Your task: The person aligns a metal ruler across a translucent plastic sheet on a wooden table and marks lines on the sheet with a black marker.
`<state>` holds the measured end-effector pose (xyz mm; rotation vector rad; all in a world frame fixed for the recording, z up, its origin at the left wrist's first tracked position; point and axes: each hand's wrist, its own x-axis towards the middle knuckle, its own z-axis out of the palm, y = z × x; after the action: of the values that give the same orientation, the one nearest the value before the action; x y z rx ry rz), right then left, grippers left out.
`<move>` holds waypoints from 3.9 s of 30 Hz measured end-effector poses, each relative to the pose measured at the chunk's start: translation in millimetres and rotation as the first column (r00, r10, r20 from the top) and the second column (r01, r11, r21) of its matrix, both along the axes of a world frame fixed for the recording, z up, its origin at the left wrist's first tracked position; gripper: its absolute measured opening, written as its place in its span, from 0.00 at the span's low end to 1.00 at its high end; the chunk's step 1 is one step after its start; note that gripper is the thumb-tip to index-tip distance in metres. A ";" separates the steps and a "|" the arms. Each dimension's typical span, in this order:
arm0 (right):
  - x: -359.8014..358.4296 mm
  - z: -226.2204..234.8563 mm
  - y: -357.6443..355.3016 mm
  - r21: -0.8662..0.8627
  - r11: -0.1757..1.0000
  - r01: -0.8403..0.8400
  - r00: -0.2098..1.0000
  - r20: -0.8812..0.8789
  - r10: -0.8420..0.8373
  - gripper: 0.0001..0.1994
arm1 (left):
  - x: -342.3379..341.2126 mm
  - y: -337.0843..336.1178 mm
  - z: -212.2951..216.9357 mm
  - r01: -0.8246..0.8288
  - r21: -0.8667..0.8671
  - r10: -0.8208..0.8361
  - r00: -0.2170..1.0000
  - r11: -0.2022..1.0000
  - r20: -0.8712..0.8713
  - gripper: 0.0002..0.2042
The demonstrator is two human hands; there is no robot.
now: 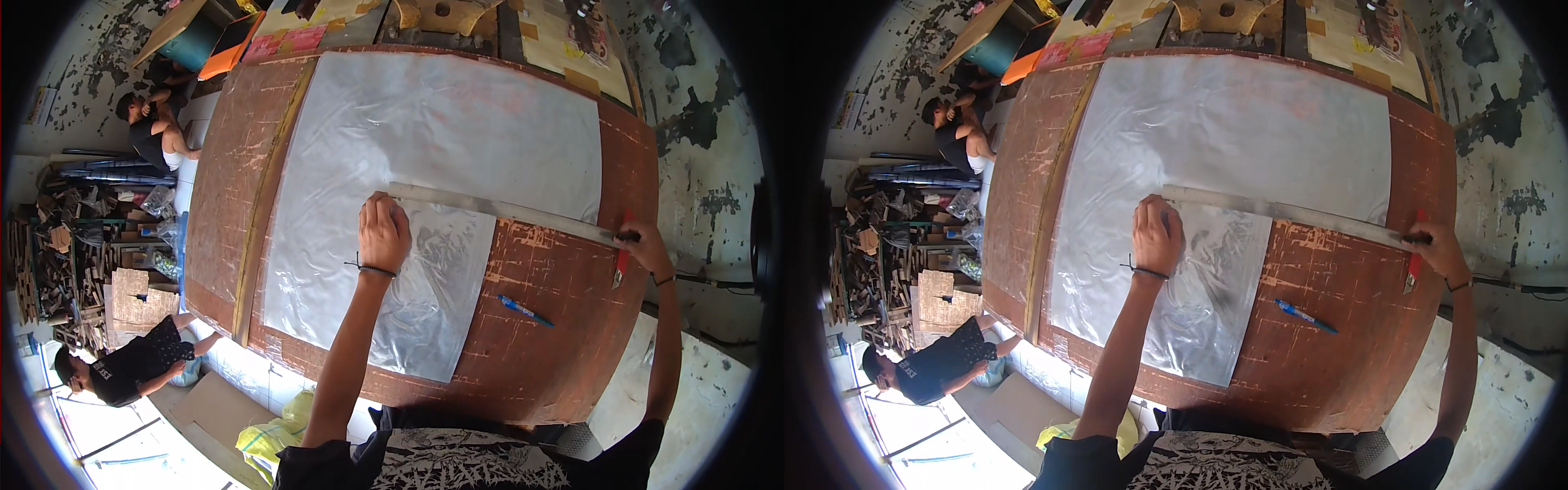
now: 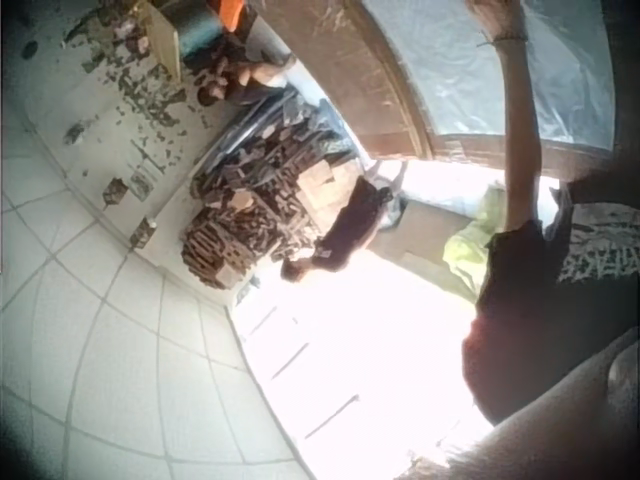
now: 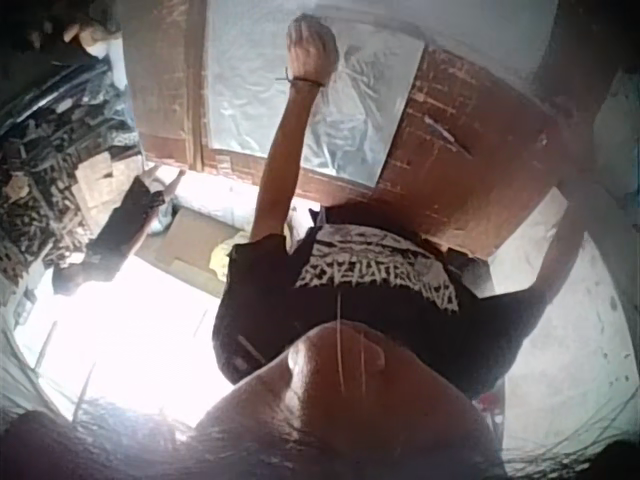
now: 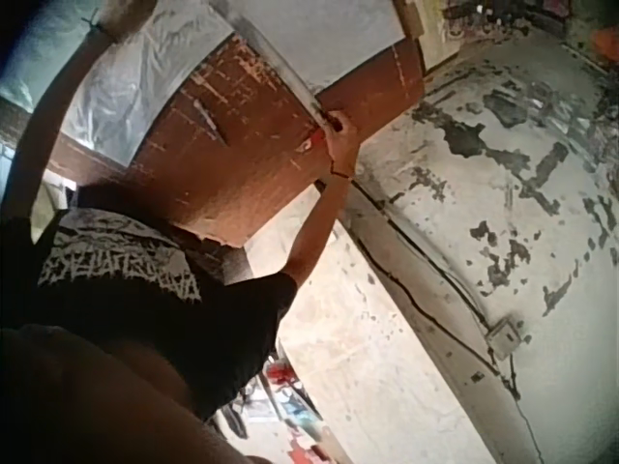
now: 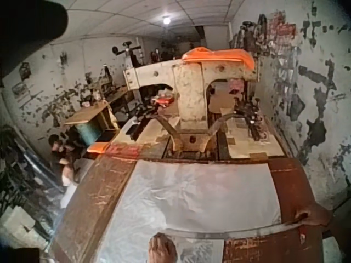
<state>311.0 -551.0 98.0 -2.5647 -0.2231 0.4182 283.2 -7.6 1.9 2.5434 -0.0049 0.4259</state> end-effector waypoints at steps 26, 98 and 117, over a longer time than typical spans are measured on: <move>21.1 -46.7 -13.5 -0.231 0.891 0.391 0.917 0.184 -0.354 0.25 | 5.9 -9.4 0.8 -0.016 0.192 -0.002 0.996 0.981 0.094 0.19; 16.7 -45.7 214.3 -0.076 0.956 -0.282 0.906 0.308 0.292 0.18 | 7.8 -10.5 1.9 0.057 0.031 -0.057 0.998 0.998 0.018 0.18; 5.0 -53.7 210.8 -0.065 0.986 -0.154 0.890 0.425 0.167 0.20 | 7.4 -13.8 -4.2 0.068 0.088 -0.071 0.997 0.994 0.027 0.17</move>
<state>316.0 -340.2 44.3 -2.6479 -0.5947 -0.0981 290.7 -21.4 -2.4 2.6134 -0.1254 0.4451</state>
